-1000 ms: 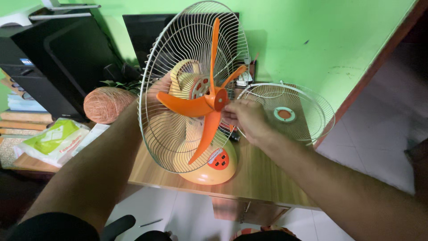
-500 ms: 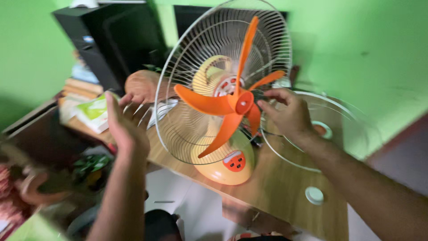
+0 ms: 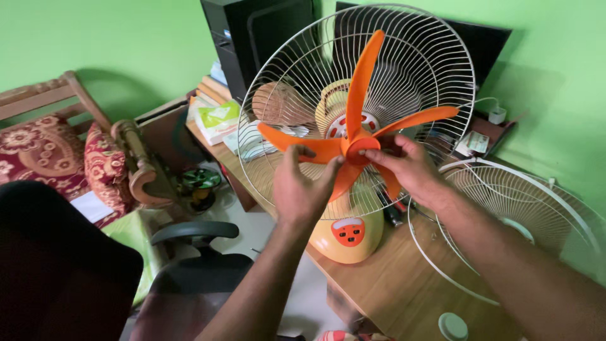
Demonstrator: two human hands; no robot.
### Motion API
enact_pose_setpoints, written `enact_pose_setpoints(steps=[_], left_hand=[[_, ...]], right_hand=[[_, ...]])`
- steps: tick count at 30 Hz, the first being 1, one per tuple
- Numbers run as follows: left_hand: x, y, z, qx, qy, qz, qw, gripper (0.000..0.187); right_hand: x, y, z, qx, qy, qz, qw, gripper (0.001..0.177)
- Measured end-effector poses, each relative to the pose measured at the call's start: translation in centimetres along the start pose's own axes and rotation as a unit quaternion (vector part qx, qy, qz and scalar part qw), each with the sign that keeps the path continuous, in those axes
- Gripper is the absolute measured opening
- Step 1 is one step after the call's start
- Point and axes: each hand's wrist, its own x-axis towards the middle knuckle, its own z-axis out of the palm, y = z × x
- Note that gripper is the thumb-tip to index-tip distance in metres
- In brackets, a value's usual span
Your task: The person attaches an orange fan blade to the motor hub of a table fan and secures it with a white plastic nut. The person then places the front wire cage over the blade and aligns it with the fan base.
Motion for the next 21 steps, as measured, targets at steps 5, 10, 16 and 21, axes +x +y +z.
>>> enact_pose_setpoints(steps=[5,10,16,21], left_hand=[[-1.2,0.1,2.9,0.026,0.041,-0.023,0.999,0.068],[-1.6,0.1,4.7,-0.024,0.039,-0.069,0.997,0.056],[0.6,0.7,3.5,0.057,-0.047,-0.05,0.996,0.065],[2.2,2.2,2.1,0.132,-0.139,-0.052,0.98,0.049]], right_hand=[[-0.3,1.0,0.9,0.075,0.004,-0.025,0.997,0.031],[-0.7,1.5,2.0,0.162,0.022,-0.006,0.987,0.026],[-1.4,2.0,3.3,0.28,0.015,0.043,0.959,0.029],[-2.6,1.4,2.9,0.033,0.093,0.048,0.994,0.028]])
